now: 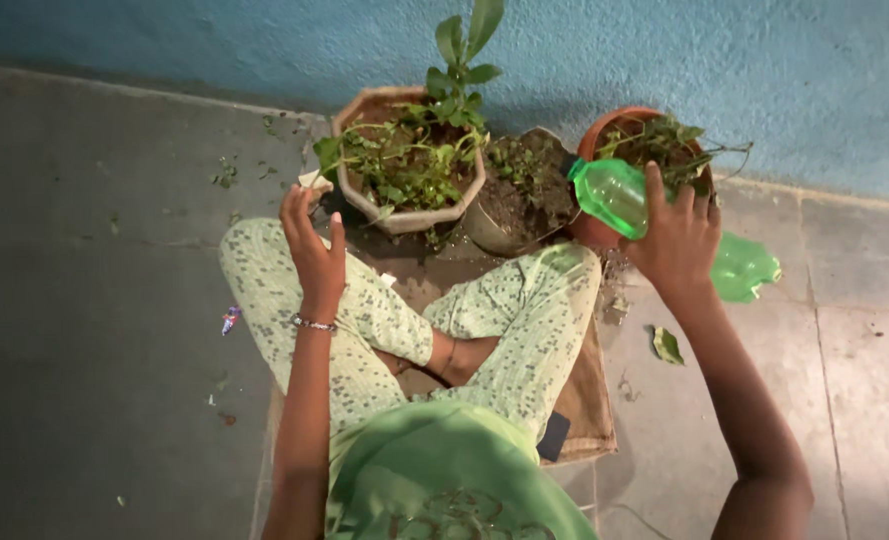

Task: The person sits on the floor and waters three potted plants using a green plastic bottle. They pour water into each pot, then use their hands to adjust the plants and remove debris from the soil.

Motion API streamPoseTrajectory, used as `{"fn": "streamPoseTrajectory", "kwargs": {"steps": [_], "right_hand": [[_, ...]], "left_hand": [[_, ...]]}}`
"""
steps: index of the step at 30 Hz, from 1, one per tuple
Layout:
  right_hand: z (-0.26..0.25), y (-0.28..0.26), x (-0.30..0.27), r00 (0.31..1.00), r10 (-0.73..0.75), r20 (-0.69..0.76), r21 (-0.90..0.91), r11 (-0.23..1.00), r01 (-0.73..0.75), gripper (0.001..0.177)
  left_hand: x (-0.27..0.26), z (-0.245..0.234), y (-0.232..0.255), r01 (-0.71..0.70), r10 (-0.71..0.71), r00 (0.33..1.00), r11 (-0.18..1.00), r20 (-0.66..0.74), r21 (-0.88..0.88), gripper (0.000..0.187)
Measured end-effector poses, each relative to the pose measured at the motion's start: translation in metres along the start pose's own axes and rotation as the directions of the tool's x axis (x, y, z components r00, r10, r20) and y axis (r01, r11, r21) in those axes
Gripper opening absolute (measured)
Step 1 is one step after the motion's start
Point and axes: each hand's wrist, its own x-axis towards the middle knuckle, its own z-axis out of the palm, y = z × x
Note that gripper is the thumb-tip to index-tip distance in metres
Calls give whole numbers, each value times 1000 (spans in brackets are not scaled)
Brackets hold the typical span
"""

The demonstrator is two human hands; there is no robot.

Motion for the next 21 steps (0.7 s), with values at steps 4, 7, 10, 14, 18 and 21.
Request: {"fn": "streamPoseTrajectory", "kwargs": {"steps": [4,7,10,14,18,21], "right_hand": [[-10,3,-4,999,15,41,47,999,-17,110],[-15,0,-8,1000,-8,-16,48,999,9,110],[-14,-5,-13,997,-31,-75,9,999,32,108],[-9,-9,-20,1000,0,0,43,999,0,107],[-2,-15,-20,1000,-15,-15,15,1000,15,110],[-2,-16,-15,1000,-8,4,7,1000,7,112]], "left_hand": [[-22,-6,18,-22,21,1000,998,-17,-51,48],[-36,-6,29,-51,52,999,994,6,-99,48],[-43,-9,45,-73,77,996,989,33,-127,51],[-45,-15,65,-111,120,991,986,63,-122,54],[-51,-11,77,-137,151,987,969,56,-207,53],[-53,3,78,-145,163,985,954,47,-263,51]]}}
